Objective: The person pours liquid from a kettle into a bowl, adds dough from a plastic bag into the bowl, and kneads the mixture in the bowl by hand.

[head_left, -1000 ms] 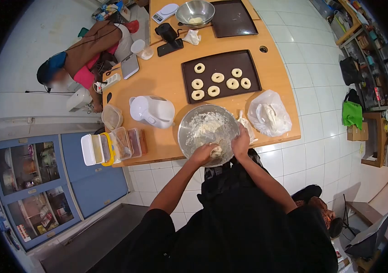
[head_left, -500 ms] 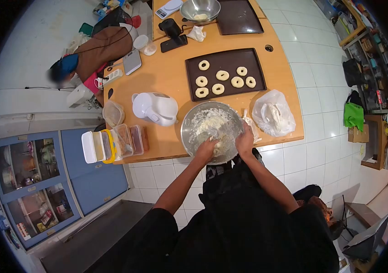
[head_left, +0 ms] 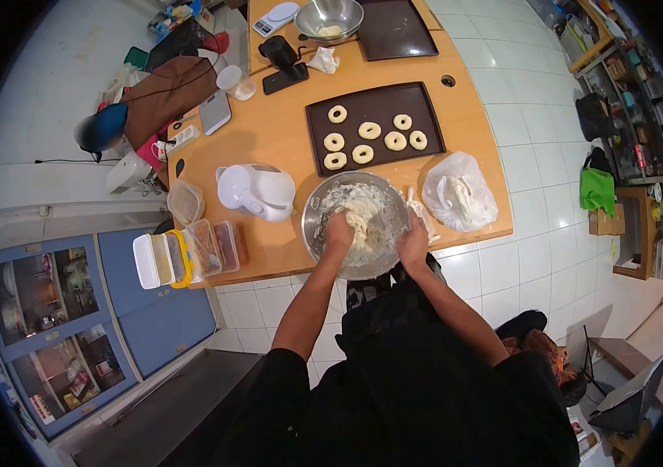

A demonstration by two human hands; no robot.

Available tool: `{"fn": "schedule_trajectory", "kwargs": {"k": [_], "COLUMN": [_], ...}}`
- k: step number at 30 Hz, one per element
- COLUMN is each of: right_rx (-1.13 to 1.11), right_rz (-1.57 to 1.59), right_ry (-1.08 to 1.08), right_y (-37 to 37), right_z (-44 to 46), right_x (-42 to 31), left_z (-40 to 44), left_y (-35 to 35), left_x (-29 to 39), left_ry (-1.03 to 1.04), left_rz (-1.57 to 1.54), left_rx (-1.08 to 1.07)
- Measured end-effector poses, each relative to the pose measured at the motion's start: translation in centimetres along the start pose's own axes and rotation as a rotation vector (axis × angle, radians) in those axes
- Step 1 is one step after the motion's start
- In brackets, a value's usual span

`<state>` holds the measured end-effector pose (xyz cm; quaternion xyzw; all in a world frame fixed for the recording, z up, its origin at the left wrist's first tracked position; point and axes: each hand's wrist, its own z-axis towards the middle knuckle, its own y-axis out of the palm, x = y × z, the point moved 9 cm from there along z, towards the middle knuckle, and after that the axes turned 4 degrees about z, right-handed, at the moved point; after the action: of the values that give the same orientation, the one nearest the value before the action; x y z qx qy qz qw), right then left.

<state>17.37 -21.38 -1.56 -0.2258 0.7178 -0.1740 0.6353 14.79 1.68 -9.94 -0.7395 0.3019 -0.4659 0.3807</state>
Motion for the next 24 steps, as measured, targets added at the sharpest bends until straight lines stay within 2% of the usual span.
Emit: {"fn": "schedule_trajectory", "kwargs": {"k": [2, 5, 8, 11, 14, 17, 20, 24], "right_rx": [0.006, 0.024, -0.009, -0.042, -0.038, -0.023, 0.015, 0.042], "right_rz": [0.023, -0.003, 0.024, 0.042, 0.005, 0.035, -0.002, 0.008], "right_ry": [0.001, -0.015, 0.013, 0.027, -0.041, -0.042, -0.007, 0.054], "right_y": [-0.1, 0.3, 0.4, 0.7, 0.9, 0.9, 1.2, 1.8], "right_z": [-0.3, -0.2, -0.3, -0.8, -0.7, -0.7, -0.9, -0.6], "right_x": [-0.2, 0.4, 0.0, -0.4, -0.9, -1.0, -0.2, 0.5], "left_z": [0.8, -0.1, -1.5, -1.8, -2.3, -3.6, -6.6, -9.1], "left_y": [1.2, -1.5, -4.8, -8.9, -8.5, -1.8, -0.3, 0.9], "left_x": [-1.1, 1.5, 4.0, 6.2, 6.2, 2.1, 2.1, 3.1], "left_ry": [0.086, 0.283, 0.207, 0.003, 0.058, 0.173, 0.071, 0.188], "left_rz": [-0.070, -0.211, 0.013, 0.190, 0.227, 0.296, 0.233, 0.269], "left_rx": [-0.008, -0.104, -0.115, -0.144, -0.115, -0.105, -0.043, -0.255]}}
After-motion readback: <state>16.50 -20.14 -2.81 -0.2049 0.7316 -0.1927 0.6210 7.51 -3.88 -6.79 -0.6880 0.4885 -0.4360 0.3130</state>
